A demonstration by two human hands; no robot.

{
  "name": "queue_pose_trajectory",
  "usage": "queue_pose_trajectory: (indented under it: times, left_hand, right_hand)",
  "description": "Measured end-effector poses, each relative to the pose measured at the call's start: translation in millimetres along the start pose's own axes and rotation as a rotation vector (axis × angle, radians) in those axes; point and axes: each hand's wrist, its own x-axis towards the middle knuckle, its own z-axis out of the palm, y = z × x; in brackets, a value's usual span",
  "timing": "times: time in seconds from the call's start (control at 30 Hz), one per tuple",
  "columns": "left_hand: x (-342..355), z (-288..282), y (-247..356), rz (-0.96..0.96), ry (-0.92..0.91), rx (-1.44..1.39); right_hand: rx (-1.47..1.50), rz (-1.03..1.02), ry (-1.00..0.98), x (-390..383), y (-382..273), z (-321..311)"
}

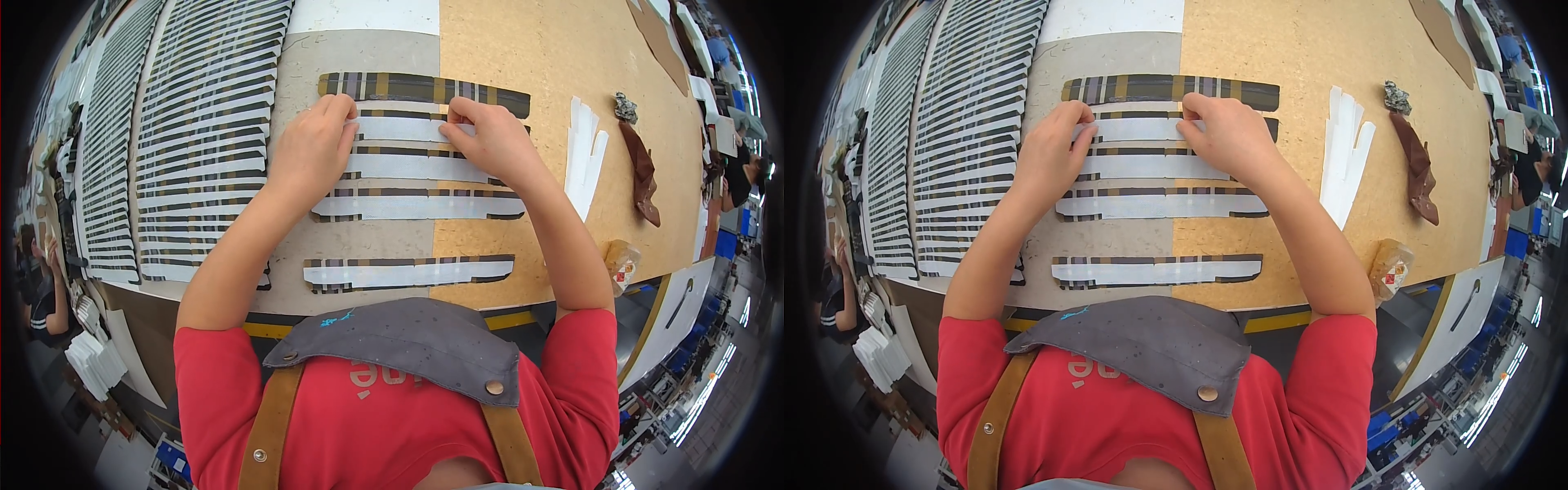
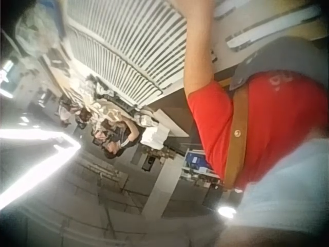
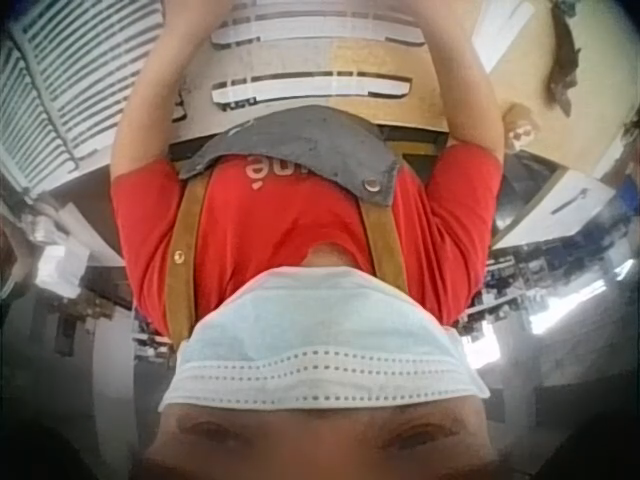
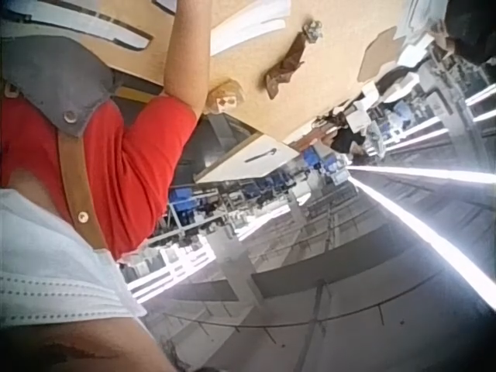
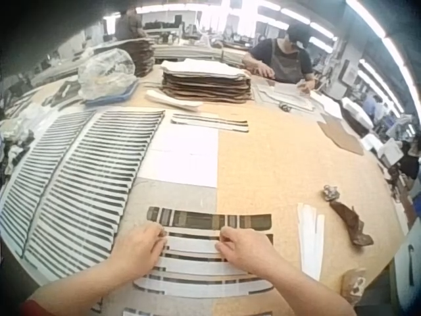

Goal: Applying glue and white lining strips to fabric/leather straps in a workshop setting.

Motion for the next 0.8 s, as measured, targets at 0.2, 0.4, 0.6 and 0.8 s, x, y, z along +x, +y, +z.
queue_pose_trajectory:
  times: [0.2, 0.4, 0.6, 0.8]
  left_hand:
    - [-3, 0, 7, 0.21, 0.056, 0.296]
    - [-16, 12, 29, 0.325, -0.153, 0.205]
    - [-20, 15, 27, 0.281, -0.161, 0.203]
    - [-22, 15, 28, 0.277, -0.149, 0.187]
  right_hand:
    - [-0.01, -0.015, 0.01, 0, 1, 1]
    - [-0.022, -0.064, 0.126, -3, 6, 8]
    - [0.042, 0.033, 0.234, -20, 28, -8]
    - [0.323, 0.109, 0.232, -33, 61, -13]
